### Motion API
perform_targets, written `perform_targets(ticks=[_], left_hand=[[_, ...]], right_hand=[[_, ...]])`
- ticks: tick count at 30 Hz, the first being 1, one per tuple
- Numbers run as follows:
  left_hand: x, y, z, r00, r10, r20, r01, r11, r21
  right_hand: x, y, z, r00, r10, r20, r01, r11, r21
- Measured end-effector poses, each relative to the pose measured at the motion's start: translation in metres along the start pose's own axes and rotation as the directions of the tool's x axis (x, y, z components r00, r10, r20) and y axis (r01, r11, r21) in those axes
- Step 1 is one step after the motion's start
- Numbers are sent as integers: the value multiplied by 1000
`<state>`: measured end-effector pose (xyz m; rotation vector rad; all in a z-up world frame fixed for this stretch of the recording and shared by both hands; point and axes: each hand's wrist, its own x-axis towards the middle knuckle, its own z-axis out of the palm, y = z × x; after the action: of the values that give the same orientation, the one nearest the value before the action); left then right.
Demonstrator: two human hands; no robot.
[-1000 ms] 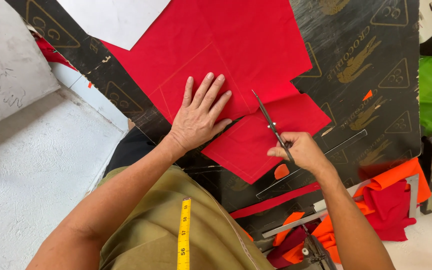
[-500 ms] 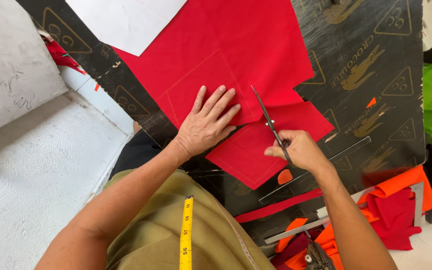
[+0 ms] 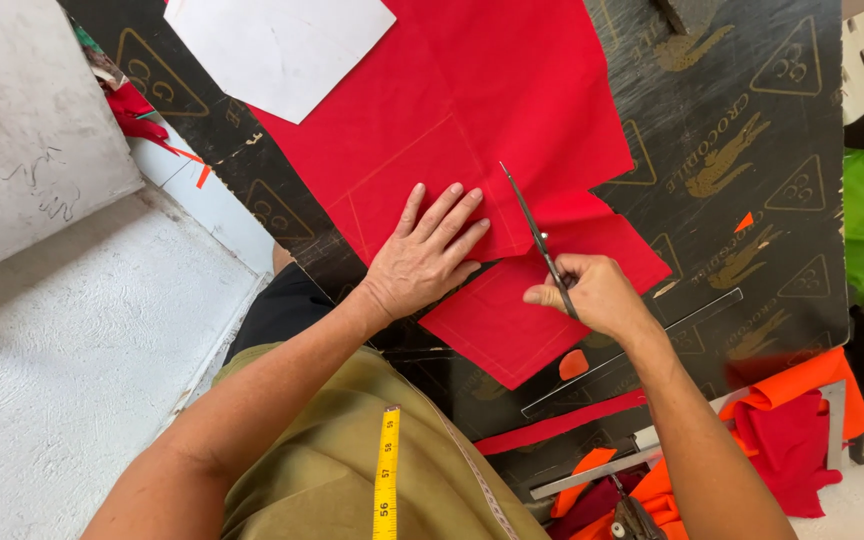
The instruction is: The person is tracing a pattern onto red fabric using a template and chalk, then cutting the fabric with scissors.
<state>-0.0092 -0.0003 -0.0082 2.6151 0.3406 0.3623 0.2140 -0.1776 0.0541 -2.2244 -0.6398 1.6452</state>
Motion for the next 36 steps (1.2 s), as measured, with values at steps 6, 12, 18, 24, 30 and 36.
perform_targets(ticks=[6, 12, 18, 24, 30, 36], left_hand=[[1, -1, -1, 1000, 4, -8, -4, 1000, -1], [2, -2, -4, 1000, 9, -10, -9, 1000, 0], [1, -1, -3, 1000, 3, -1, -3, 1000, -14], [0, -2, -2, 1000, 2, -1, -2, 1000, -22], [1, -2, -2, 1000, 4, -9, -4, 1000, -19], [1, -2, -5, 1000, 3, -11, -3, 1000, -14]], right_hand=[[-3, -7, 2, 999, 28, -31, -26, 999, 43], [12, -23, 2, 999, -25, -23, 26, 1000, 15], [15, -23, 4, 998, -6, -61, 6, 1000, 13], [20, -49, 2, 999, -9, -50, 9, 1000, -17], [26, -52, 0, 998, -14, -67, 13, 1000, -22], [27, -63, 2, 997, -13, -76, 12, 1000, -17]])
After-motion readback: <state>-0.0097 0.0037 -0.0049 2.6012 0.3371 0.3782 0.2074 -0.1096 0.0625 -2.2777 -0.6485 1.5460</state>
